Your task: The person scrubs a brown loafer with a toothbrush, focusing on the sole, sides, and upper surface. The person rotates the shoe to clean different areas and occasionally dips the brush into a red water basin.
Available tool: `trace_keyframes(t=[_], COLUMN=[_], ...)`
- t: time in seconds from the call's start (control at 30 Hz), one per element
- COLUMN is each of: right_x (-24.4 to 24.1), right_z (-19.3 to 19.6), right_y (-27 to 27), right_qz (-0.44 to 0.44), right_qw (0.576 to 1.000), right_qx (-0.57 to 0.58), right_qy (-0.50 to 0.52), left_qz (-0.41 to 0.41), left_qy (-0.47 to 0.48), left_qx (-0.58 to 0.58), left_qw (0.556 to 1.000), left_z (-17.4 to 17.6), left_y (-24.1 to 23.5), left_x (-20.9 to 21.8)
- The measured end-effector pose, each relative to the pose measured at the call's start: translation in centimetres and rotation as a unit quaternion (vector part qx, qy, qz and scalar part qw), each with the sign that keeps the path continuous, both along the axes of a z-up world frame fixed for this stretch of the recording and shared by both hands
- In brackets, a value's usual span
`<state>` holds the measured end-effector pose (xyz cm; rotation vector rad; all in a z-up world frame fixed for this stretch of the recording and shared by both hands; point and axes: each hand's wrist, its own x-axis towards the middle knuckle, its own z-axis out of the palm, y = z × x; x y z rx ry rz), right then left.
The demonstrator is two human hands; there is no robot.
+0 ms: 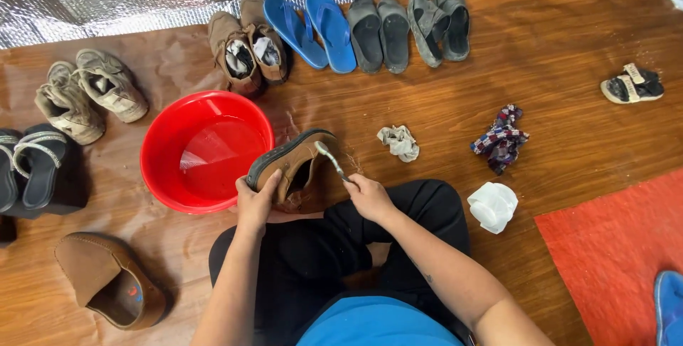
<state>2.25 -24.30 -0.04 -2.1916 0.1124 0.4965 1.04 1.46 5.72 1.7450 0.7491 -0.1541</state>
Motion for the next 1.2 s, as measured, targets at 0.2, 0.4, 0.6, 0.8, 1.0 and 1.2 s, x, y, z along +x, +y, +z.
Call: trace_keyframes(t=[0.2, 0.4, 0.6, 0.8, 1.0, 1.2], right_x=[-0.4, 5.9, 2.6, 4.8, 2.1, 6.5], right_z=[5.4, -6.6, 1.8, -1.3, 0.5, -3.7], right_y=[4.3, -3.3, -0.2, -2.7, 1.6, -2.7], right_qz=[0.114, 0.009, 0.099, 0.057, 0.109, 0.047], right_qw=[0.990, 0.984, 0.990, 0.979, 0.989, 0.975], right_qx=[0.008, -0.171, -0.039, -0.161, -0.051, -0.175], right_qy=[-0.076, -0.056, -0.093, -0.116, -0.082, -0.126], left_qz=[0.024, -0.018, -0.029, -0.017, -0.015, -0.008], left_qy=[-0.034, -0.025, -0.019, -0.021, -0.013, -0.013], left_qx=[-0.027, 0.002, 0.023, 0.016, 0.015, 0.011], left_qw=[0.999, 1.000, 0.999, 1.000, 1.000, 1.000], left_z=[-0.9, -1.5, -1.0, -2.8, -2.2, -1.8], left_y=[0.2, 0.1, 0.2, 0.4, 0.5, 0.4], left_x=[0.6, 0.6, 1.2, 1.1, 0.7, 0.9])
